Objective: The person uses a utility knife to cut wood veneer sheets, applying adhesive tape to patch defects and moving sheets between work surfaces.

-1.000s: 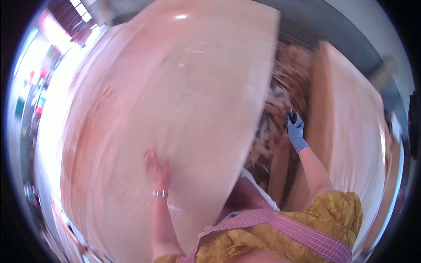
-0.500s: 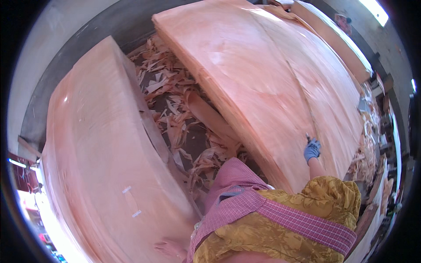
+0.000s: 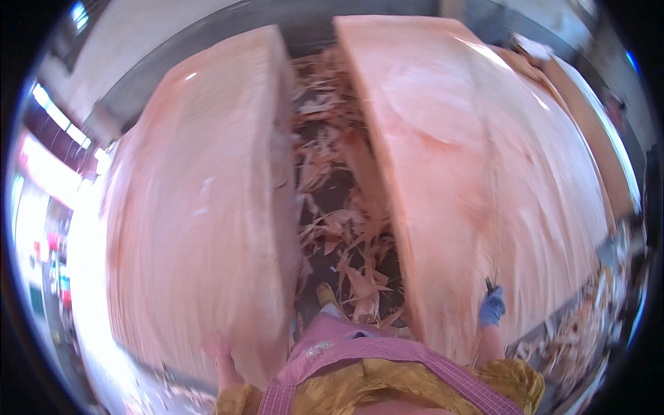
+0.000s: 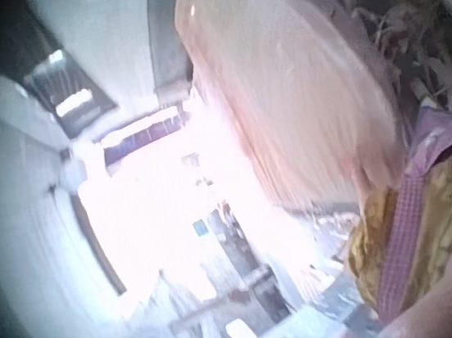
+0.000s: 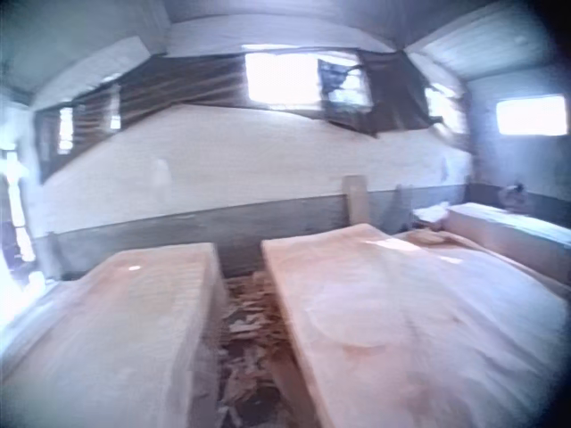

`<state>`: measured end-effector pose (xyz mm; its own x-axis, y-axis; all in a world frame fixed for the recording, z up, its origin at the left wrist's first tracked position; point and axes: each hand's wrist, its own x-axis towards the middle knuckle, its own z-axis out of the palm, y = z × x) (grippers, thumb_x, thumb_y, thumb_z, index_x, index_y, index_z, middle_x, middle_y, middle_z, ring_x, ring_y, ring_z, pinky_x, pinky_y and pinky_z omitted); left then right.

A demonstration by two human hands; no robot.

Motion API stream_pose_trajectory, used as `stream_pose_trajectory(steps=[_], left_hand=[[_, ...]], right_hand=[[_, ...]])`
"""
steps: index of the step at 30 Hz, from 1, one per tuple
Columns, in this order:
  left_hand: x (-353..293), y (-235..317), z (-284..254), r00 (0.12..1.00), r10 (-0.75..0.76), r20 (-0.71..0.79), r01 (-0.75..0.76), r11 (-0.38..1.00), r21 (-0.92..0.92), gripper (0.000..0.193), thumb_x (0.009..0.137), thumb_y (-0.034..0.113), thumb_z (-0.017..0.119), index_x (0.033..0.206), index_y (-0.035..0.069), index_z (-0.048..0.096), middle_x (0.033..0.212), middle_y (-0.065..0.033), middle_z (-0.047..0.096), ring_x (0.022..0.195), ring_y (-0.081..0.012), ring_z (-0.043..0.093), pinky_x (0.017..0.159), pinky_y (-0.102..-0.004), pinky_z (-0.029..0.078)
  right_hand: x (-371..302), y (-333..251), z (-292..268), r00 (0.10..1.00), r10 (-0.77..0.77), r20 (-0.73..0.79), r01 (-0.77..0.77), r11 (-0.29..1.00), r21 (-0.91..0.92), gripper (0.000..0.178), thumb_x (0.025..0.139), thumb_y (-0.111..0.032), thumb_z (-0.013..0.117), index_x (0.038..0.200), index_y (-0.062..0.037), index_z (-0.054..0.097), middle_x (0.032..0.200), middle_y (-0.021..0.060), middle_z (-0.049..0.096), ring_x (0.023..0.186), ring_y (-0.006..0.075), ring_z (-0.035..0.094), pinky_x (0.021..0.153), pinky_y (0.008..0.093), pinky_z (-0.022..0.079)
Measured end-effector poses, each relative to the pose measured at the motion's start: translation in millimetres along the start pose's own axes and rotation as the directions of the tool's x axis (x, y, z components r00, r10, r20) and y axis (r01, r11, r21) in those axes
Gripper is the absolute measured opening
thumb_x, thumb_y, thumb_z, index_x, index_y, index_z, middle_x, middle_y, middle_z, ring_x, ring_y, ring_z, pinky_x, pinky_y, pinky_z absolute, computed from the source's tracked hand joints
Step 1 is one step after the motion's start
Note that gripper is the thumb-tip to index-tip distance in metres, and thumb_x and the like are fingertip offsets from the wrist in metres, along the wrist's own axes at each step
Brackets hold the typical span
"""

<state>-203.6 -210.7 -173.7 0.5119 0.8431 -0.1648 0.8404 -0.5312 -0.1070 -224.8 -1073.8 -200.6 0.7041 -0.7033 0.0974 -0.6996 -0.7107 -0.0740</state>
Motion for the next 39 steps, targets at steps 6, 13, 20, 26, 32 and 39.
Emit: stream_pose_trajectory(steps=[6, 13, 20, 26, 32, 39], left_hand=[[-45.7, 0.9, -7.0, 0.998, -0.004, 0.061, 0.013, 0.990, -0.141, 0.074, 0.095, 0.054, 0.040, 0.150, 0.004, 0.033, 0.158, -0.0159, 0.028, 0.148, -0.0307, 0.022, 0.120, -0.0446, 0.016], [-99.7, 1.2, -2.4, 0.995, 0.097, 0.020, -0.095, 0.992, -0.084, 0.080, 0.093, 0.058, 0.043, 0.152, 0.005, 0.030, 0.159, -0.0203, 0.023, 0.148, -0.0378, 0.015, 0.118, -0.0541, 0.010], [-104.8, -55.1, -12.8, 0.750, 0.660, 0.036, -0.517, 0.620, -0.591, 0.073, 0.090, 0.052, 0.055, 0.147, 0.008, 0.040, 0.152, -0.0192, 0.036, 0.141, -0.0445, 0.028, 0.115, -0.0595, 0.016], [94.4, -229.6, -43.6, 0.954, 0.295, -0.043, -0.298, 0.946, -0.125, 0.070, 0.093, 0.044, 0.052, 0.142, -0.004, 0.039, 0.147, -0.0264, 0.041, 0.137, -0.0375, 0.039, 0.114, -0.0458, 0.030], [198.5, -307.7, -42.8, 0.996, -0.090, 0.000, 0.089, 0.987, -0.137, 0.086, 0.088, 0.055, 0.056, 0.151, 0.004, 0.028, 0.156, -0.0164, 0.031, 0.144, -0.0304, 0.031, 0.117, -0.0540, 0.019], [191.3, -300.7, -30.0, 0.999, -0.028, -0.020, 0.025, 0.991, -0.133, 0.046, 0.085, 0.043, 0.064, 0.117, 0.009, 0.063, 0.122, -0.0156, 0.065, 0.119, -0.0315, 0.058, 0.108, -0.0515, 0.034]], right_hand=[[-49.7, -51.9, -47.5, 0.973, -0.226, -0.043, 0.229, 0.945, 0.231, 0.024, 0.096, -0.023, 0.054, 0.112, -0.0054, 0.055, 0.098, 0.0188, 0.068, 0.088, 0.0381, 0.067, 0.072, 0.0462, 0.052], [-108.8, -270.8, -63.2, 0.807, -0.588, -0.060, 0.391, 0.454, 0.801, 0.027, 0.093, -0.016, 0.064, 0.113, 0.0018, 0.059, 0.084, 0.0103, 0.061, 0.072, 0.0153, 0.054, 0.067, 0.0307, 0.048], [-189.9, -510.2, -52.7, 0.692, -0.622, -0.368, 0.710, 0.492, 0.504, 0.035, 0.088, -0.032, 0.066, 0.108, -0.0039, 0.061, 0.095, 0.0149, 0.070, 0.087, 0.0323, 0.068, 0.074, 0.0427, 0.053], [-377.8, -429.7, -108.4, 0.347, -0.685, 0.641, -0.493, 0.448, 0.746, 0.041, 0.094, -0.050, 0.059, 0.101, -0.0099, 0.065, 0.078, 0.0039, 0.068, 0.055, 0.0141, 0.060, 0.047, 0.0275, 0.049], [-467.1, -162.6, -144.5, 0.331, -0.470, 0.818, -0.538, 0.619, 0.573, 0.032, 0.097, -0.036, 0.057, 0.106, -0.0062, 0.064, 0.080, 0.0074, 0.067, 0.065, 0.0197, 0.064, 0.059, 0.0321, 0.053], [-532.6, -37.9, -99.4, 0.612, -0.539, 0.579, -0.067, 0.694, 0.717, 0.019, 0.093, -0.018, 0.064, 0.103, -0.0009, 0.065, 0.081, 0.0078, 0.066, 0.070, 0.0135, 0.059, 0.066, 0.0288, 0.049]])
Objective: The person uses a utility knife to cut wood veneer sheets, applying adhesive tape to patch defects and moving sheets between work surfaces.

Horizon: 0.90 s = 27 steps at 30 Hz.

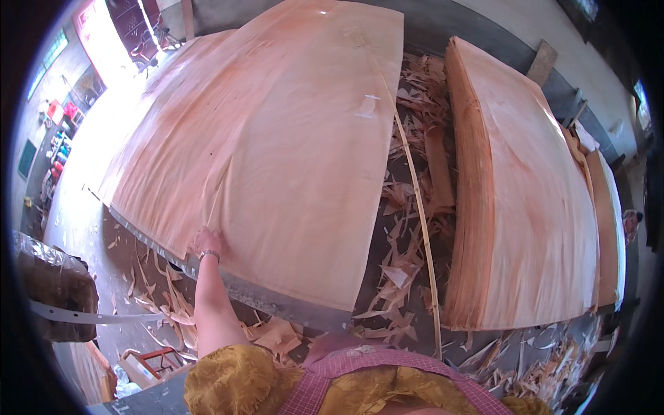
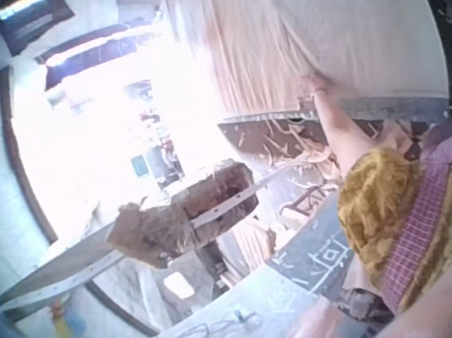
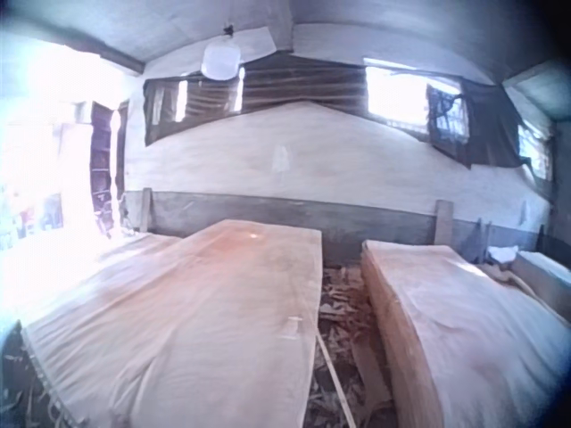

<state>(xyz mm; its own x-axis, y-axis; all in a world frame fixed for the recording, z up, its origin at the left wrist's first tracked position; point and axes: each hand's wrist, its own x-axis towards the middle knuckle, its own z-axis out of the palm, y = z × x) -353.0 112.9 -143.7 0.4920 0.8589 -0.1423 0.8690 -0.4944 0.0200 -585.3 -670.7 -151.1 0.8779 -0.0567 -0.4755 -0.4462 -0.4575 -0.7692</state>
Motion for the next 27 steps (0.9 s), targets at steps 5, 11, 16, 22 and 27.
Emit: stream_pose_trajectory(steps=[5, 11, 16, 22, 27], left_hand=[[-4.6, 6.9, -10.8, 0.994, 0.083, -0.076, -0.089, 0.993, -0.079, 0.025, 0.082, 0.030, 0.063, 0.093, 0.010, 0.072, 0.105, -0.0177, 0.070, 0.105, -0.0333, 0.065, 0.086, -0.0451, 0.052], [-112.2, 142.8, -95.5, 0.808, 0.530, -0.257, -0.584, 0.778, -0.233, 0.024, 0.078, 0.025, 0.060, 0.088, 0.005, 0.068, 0.090, -0.0193, 0.068, 0.088, -0.0371, 0.066, 0.073, -0.0481, 0.051], [-223.2, 288.5, -105.3, 0.572, 0.811, -0.126, -0.799, 0.515, -0.312, 0.025, 0.078, 0.024, 0.059, 0.083, 0.000, 0.065, 0.084, -0.0211, 0.067, 0.082, -0.0381, 0.065, 0.075, -0.0495, 0.050], [-319.6, 416.4, -14.1, 0.278, 0.960, -0.005, -0.952, 0.275, -0.135, 0.025, 0.079, 0.022, 0.058, 0.089, 0.002, 0.070, 0.096, -0.0203, 0.068, 0.095, -0.0344, 0.066, 0.080, -0.0460, 0.054], [-383.7, 449.2, 36.7, 0.218, 0.975, 0.035, -0.955, 0.220, -0.198, 0.027, 0.077, 0.021, 0.064, 0.093, 0.002, 0.071, 0.101, -0.0213, 0.067, 0.098, -0.0356, 0.066, 0.084, -0.0463, 0.054]], right_hand=[[29.8, -15.5, 50.3, 0.996, -0.081, 0.031, 0.068, 0.951, 0.302, 0.018, 0.092, -0.013, 0.066, 0.105, -0.0014, 0.062, 0.078, 0.0063, 0.064, 0.071, 0.0118, 0.057, 0.067, 0.0279, 0.048], [-2.4, -23.0, 98.6, 0.999, 0.044, 0.031, -0.054, 0.862, 0.503, 0.027, 0.094, -0.016, 0.063, 0.118, -0.0043, 0.057, 0.074, 0.0060, 0.062, 0.063, 0.0126, 0.056, 0.058, 0.0278, 0.045], [-4.3, -44.7, 100.7, 0.985, 0.102, 0.142, -0.166, 0.803, 0.572, 0.033, 0.097, -0.021, 0.060, 0.126, -0.0055, 0.055, 0.071, 0.0060, 0.060, 0.056, 0.0129, 0.055, 0.052, 0.0286, 0.044], [55.9, 2.9, 145.8, 0.986, -0.164, 0.005, 0.155, 0.938, 0.309, 0.047, 0.098, -0.019, 0.056, 0.141, -0.0032, 0.045, 0.107, 0.0153, 0.066, 0.097, 0.0244, 0.064, 0.087, 0.0323, 0.051], [62.3, -47.9, 139.2, 0.989, -0.149, -0.025, 0.147, 0.912, 0.384, 0.050, 0.097, -0.016, 0.055, 0.144, -0.0086, 0.043, 0.104, 0.0175, 0.070, 0.091, 0.0281, 0.069, 0.081, 0.0375, 0.053]])
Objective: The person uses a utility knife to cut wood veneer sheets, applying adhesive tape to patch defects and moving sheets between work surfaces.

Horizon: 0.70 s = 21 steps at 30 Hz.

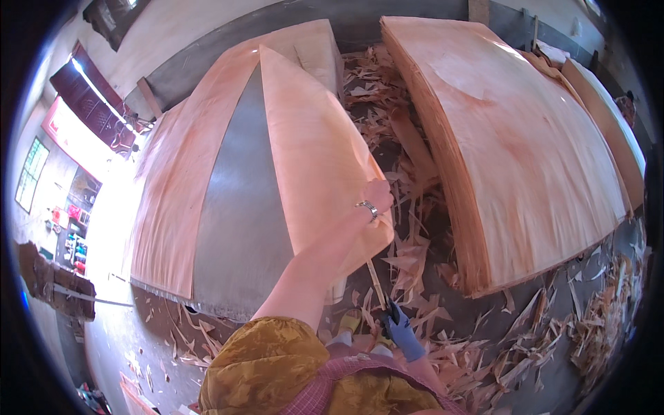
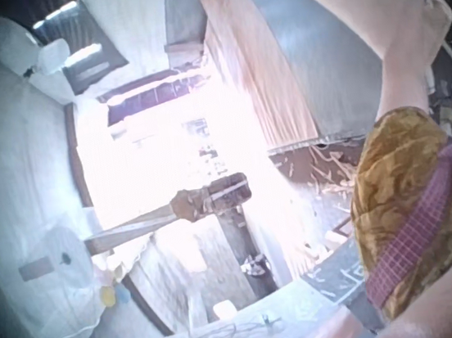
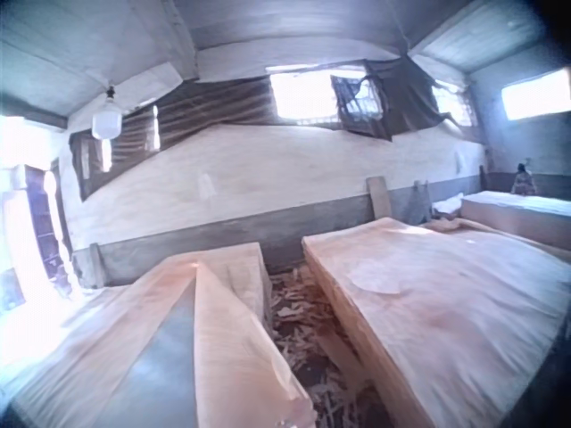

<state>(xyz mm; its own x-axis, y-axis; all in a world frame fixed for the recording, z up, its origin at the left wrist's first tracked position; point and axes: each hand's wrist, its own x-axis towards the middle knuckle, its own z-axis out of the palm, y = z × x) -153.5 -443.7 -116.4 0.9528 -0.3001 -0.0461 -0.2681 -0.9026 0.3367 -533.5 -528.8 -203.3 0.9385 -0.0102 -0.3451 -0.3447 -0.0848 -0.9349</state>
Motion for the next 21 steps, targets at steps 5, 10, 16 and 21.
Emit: stream_pose_trajectory(steps=[5, 10, 16, 21], left_hand=[[-1.8, 31.4, 25.2, 0.981, 0.163, -0.106, -0.173, 0.980, -0.099, 0.022, 0.076, 0.027, 0.064, 0.078, 0.004, 0.064, 0.087, -0.0194, 0.063, 0.085, -0.0351, 0.064, 0.079, -0.0470, 0.051], [-3.0, 46.8, 15.3, 0.972, 0.234, 0.005, -0.226, 0.942, -0.247, 0.025, 0.077, 0.029, 0.064, 0.082, 0.004, 0.063, 0.092, -0.0196, 0.063, 0.087, -0.0370, 0.062, 0.079, -0.0471, 0.051], [-9.5, 43.5, 5.0, 0.961, 0.275, -0.008, -0.251, 0.862, -0.441, 0.030, 0.078, 0.032, 0.066, 0.078, 0.003, 0.062, 0.088, -0.0196, 0.063, 0.082, -0.0348, 0.062, 0.076, -0.0454, 0.051], [-16.0, 51.7, -36.8, 0.880, 0.270, 0.390, -0.088, 0.901, -0.425, 0.040, 0.084, 0.042, 0.062, 0.083, 0.002, 0.062, 0.096, -0.0192, 0.064, 0.089, -0.0323, 0.062, 0.078, -0.0426, 0.050]], right_hand=[[13.3, -0.5, 32.0, 0.950, -0.237, -0.201, 0.080, 0.811, -0.579, 0.046, 0.097, -0.024, 0.054, 0.141, -0.0144, 0.046, 0.089, 0.0209, 0.070, 0.074, 0.0383, 0.068, 0.067, 0.0464, 0.053], [22.8, -52.2, 50.8, 0.948, -0.149, -0.282, -0.087, 0.731, -0.677, 0.049, 0.095, -0.024, 0.054, 0.143, -0.0174, 0.045, 0.103, 0.0197, 0.069, 0.085, 0.0400, 0.067, 0.074, 0.0487, 0.052], [14.4, -87.9, 81.8, 0.942, -0.197, -0.271, -0.007, 0.797, -0.604, 0.062, 0.096, -0.029, 0.056, 0.151, -0.0148, 0.032, 0.109, 0.0217, 0.067, 0.086, 0.0410, 0.067, 0.071, 0.0473, 0.053], [52.0, -120.4, 88.4, 0.942, -0.195, -0.275, 0.048, 0.885, -0.462, 0.060, 0.094, -0.025, 0.062, 0.147, -0.0123, 0.039, 0.114, 0.0215, 0.067, 0.090, 0.0421, 0.066, 0.074, 0.0451, 0.054]])
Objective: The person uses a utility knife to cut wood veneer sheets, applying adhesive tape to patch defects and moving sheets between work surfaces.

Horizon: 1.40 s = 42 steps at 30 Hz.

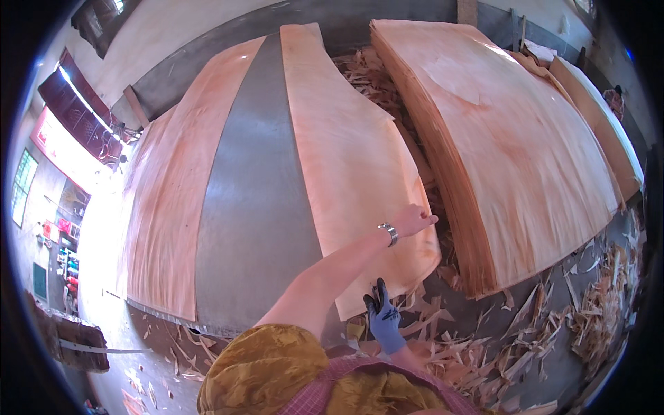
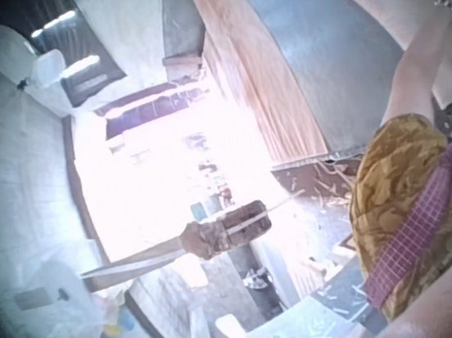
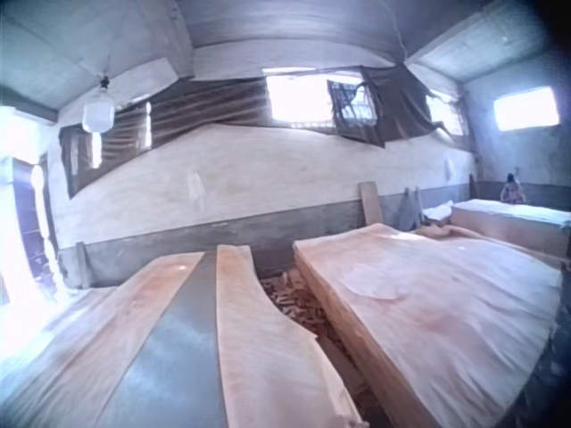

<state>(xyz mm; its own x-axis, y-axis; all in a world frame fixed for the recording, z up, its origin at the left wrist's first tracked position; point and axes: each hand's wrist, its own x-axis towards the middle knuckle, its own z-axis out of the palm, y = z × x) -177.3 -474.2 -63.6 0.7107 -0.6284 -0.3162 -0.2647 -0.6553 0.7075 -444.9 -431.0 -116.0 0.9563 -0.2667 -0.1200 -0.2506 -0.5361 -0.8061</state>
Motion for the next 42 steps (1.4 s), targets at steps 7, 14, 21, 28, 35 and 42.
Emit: stream_pose_trajectory(steps=[7, 14, 21, 28, 35, 42], left_hand=[[-55.0, 2.9, -51.4, 0.881, 0.224, -0.417, -0.018, 0.896, 0.445, 0.068, 0.093, 0.062, 0.047, 0.134, 0.007, 0.051, 0.143, -0.0214, 0.041, 0.134, -0.0368, 0.036, 0.111, -0.0562, 0.023], [-48.1, 105.2, -37.9, 0.677, 0.356, -0.644, -0.094, 0.910, 0.404, 0.075, 0.094, 0.055, 0.051, 0.153, 0.015, 0.027, 0.159, -0.0213, 0.016, 0.148, -0.0393, 0.012, 0.118, -0.0566, 0.008], [-17.6, 142.8, 61.7, 0.636, -0.021, -0.771, 0.143, 0.986, 0.091, 0.066, 0.094, 0.045, 0.057, 0.149, 0.015, 0.037, 0.154, -0.0209, 0.032, 0.143, -0.0355, 0.027, 0.116, -0.0507, 0.022], [-55.0, 96.5, 225.8, 0.067, -0.774, -0.629, 0.737, 0.464, -0.492, 0.081, 0.090, 0.062, 0.050, 0.147, 0.006, 0.033, 0.143, -0.0221, 0.043, 0.132, -0.0394, 0.043, 0.106, -0.0551, 0.038], [40.3, 87.2, 381.6, 0.580, -0.814, -0.006, -0.367, -0.255, -0.895, 0.077, 0.088, 0.069, 0.052, 0.139, 0.012, 0.045, 0.135, -0.0128, 0.050, 0.120, -0.0313, 0.052, 0.091, -0.0455, 0.052], [185.9, 148.4, 388.1, 0.476, -0.873, 0.111, -0.498, -0.371, -0.783, 0.061, 0.090, 0.054, 0.062, 0.125, 0.006, 0.050, 0.105, -0.0096, 0.065, 0.082, -0.0231, 0.068, 0.061, -0.0273, 0.057]], right_hand=[[21.1, -29.4, -50.3, 0.928, 0.285, 0.239, -0.365, 0.580, 0.728, 0.042, 0.096, -0.019, 0.064, 0.135, -0.0054, 0.056, 0.102, 0.0010, 0.067, 0.066, 0.0042, 0.058, 0.055, 0.0211, 0.049], [24.4, -27.3, -227.8, 0.935, 0.290, 0.206, -0.344, 0.586, 0.734, 0.040, 0.096, -0.034, 0.063, 0.127, -0.0091, 0.061, 0.067, -0.0032, 0.056, 0.045, 0.0073, 0.047, 0.039, 0.0224, 0.035], [21.4, 74.6, -443.2, 0.926, 0.364, 0.099, -0.310, 0.583, 0.751, 0.034, 0.096, -0.039, 0.062, 0.116, -0.0117, 0.058, 0.057, -0.0017, 0.047, 0.038, 0.0095, 0.041, 0.036, 0.0244, 0.030], [52.8, 170.0, -654.5, 0.929, 0.368, -0.029, -0.253, 0.693, 0.675, 0.042, 0.093, -0.040, 0.065, 0.127, -0.0159, 0.056, 0.061, -0.0007, 0.049, 0.039, 0.0079, 0.041, 0.036, 0.0229, 0.031], [116.7, 265.4, -814.4, 0.927, 0.350, -0.137, -0.198, 0.765, 0.613, 0.047, 0.090, -0.044, 0.069, 0.126, -0.0151, 0.059, 0.065, 0.0014, 0.054, 0.039, 0.0077, 0.041, 0.035, 0.0224, 0.029], [193.5, 311.3, -935.8, 0.907, 0.337, -0.254, -0.199, 0.872, 0.448, 0.042, 0.089, -0.045, 0.070, 0.117, -0.0151, 0.062, 0.061, -0.0012, 0.052, 0.039, 0.0061, 0.041, 0.035, 0.0221, 0.030]])
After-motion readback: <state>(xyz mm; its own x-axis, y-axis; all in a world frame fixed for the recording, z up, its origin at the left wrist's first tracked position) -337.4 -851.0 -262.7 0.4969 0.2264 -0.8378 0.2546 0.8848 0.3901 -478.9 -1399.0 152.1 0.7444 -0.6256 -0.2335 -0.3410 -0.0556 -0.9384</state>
